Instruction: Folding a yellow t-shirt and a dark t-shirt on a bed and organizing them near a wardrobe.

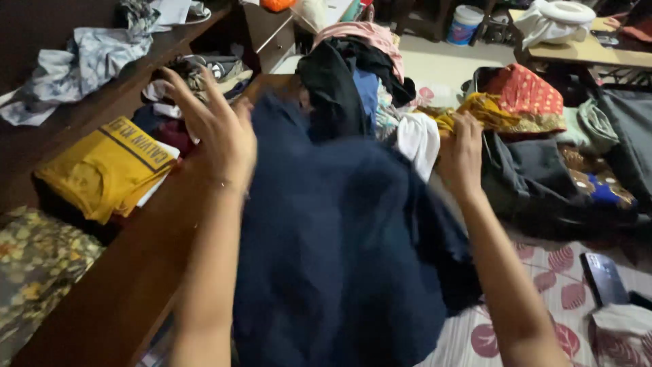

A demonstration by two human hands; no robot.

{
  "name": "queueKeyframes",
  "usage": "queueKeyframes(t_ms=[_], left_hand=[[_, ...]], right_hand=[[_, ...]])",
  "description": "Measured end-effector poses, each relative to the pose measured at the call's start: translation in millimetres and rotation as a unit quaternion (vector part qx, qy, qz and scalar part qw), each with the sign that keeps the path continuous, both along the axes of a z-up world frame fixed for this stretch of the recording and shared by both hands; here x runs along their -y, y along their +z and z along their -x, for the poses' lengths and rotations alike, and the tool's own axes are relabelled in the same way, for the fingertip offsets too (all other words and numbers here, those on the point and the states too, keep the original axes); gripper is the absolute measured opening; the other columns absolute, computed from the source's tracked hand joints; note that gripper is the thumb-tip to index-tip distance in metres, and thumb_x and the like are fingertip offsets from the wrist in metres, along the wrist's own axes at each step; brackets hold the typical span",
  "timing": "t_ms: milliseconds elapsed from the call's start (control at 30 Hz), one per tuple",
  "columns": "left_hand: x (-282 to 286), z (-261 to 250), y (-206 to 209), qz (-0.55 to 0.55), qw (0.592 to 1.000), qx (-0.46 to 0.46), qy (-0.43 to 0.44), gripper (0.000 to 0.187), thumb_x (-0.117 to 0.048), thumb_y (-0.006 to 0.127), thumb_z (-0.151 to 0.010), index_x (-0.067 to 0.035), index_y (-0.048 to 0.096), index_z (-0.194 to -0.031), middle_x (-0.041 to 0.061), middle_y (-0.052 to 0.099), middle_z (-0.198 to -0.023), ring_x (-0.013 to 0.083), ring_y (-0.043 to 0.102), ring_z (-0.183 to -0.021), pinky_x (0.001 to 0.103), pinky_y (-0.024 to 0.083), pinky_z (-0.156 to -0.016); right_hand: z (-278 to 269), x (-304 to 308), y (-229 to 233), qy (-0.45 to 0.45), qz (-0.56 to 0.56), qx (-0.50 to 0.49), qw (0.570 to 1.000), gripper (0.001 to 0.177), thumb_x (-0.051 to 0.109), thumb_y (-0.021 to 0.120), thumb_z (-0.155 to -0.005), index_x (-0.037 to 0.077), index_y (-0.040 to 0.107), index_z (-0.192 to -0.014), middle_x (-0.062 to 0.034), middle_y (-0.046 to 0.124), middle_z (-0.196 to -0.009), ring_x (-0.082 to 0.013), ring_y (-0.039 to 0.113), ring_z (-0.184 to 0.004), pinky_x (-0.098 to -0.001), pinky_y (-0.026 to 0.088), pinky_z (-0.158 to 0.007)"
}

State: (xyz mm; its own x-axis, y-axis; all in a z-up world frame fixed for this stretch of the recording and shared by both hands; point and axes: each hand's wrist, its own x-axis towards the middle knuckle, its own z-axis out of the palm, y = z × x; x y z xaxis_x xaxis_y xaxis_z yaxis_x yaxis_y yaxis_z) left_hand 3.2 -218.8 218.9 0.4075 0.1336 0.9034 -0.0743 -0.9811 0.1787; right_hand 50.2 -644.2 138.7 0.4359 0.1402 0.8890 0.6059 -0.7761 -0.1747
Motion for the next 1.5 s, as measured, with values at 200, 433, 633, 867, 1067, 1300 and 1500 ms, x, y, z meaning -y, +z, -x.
queueKeyframes(t_ms=[200,433,633,867,1067,1300,1500], left_hand=[[102,191,-168,0.104,0.777,-0.458,-0.419,0.073,-0.034,0.092,-0.068,-0.002,0.062,-0.127,0.031,0.031,-0.155,0.0504,0.022,-0.147,0.058,0.027,-0.114],[109,273,-311,-0.155,0.833,-0.491,-0.202,0.095,-0.038,0.085,-0.057,-0.026,0.042,-0.141,0.028,0.009,-0.155,0.0492,0.005,-0.139,0.071,0.018,-0.096],[108,260,-278,-0.073,0.687,-0.676,-0.258,0.085,-0.019,0.079,-0.065,-0.015,0.052,-0.146,0.025,0.007,-0.168,0.0502,0.002,-0.154,0.074,0.015,-0.111],[49,244,-268,0.116,0.89,-0.417,-0.142,0.017,-0.004,0.063,-0.081,-0.01,0.065,-0.097,0.015,0.066,-0.106,0.0321,0.062,-0.102,0.043,0.052,-0.083],[-21,254,-138,0.385,0.733,-0.395,-0.398,0.022,-0.005,0.057,-0.08,-0.008,0.064,-0.101,0.008,0.059,-0.087,0.0138,0.056,-0.078,0.029,0.044,-0.071],[-53,156,-85,-0.193,0.785,-0.556,-0.193,0.036,-0.037,0.082,-0.067,-0.011,0.069,-0.089,0.016,0.066,-0.095,0.0388,0.068,-0.089,0.048,0.056,-0.078],[-68,35,-9,-0.123,0.95,-0.247,-0.147,0.039,-0.001,0.077,-0.071,-0.014,0.072,-0.108,0.012,0.063,-0.117,0.0382,0.068,-0.098,0.048,0.056,-0.083]], right_hand=[[97,31,-164,-0.062,0.067,-0.374,0.923,0.044,0.039,0.071,-0.084,0.008,0.072,-0.115,-0.0244,0.062,-0.129,-0.0438,0.058,-0.118,-0.0485,0.049,-0.1],[178,108,-258,-0.325,0.125,-0.519,0.781,0.107,0.069,0.079,-0.062,-0.003,0.055,-0.137,-0.0307,0.059,-0.125,-0.0471,0.058,-0.114,-0.0548,0.05,-0.086],[170,168,-290,-0.234,0.069,-0.567,0.787,0.098,0.062,0.091,-0.057,-0.011,0.059,-0.114,-0.0261,0.07,-0.09,-0.0407,0.07,-0.083,-0.0445,0.056,-0.071],[201,196,-194,0.048,-0.409,-0.649,0.64,0.056,0.033,0.076,-0.087,-0.003,0.066,-0.128,-0.0026,0.067,-0.097,-0.0131,0.058,-0.081,-0.0288,0.044,-0.067],[232,272,-145,0.196,-0.452,-0.524,0.694,0.064,0.018,0.076,-0.081,-0.002,0.06,-0.14,-0.0134,0.072,-0.113,-0.0231,0.071,-0.094,-0.0352,0.058,-0.079],[88,247,-199,0.137,-0.558,-0.581,0.576,0.03,0.034,0.079,-0.101,0.009,0.062,-0.098,-0.0011,0.064,-0.09,-0.0162,0.06,-0.076,-0.0323,0.048,-0.062],[-4,163,-20,0.134,-0.583,-0.357,0.718,0.021,0.019,0.074,-0.092,0.022,0.061,-0.108,0.008,0.064,-0.094,-0.0109,0.063,-0.081,-0.0367,0.048,-0.058]])
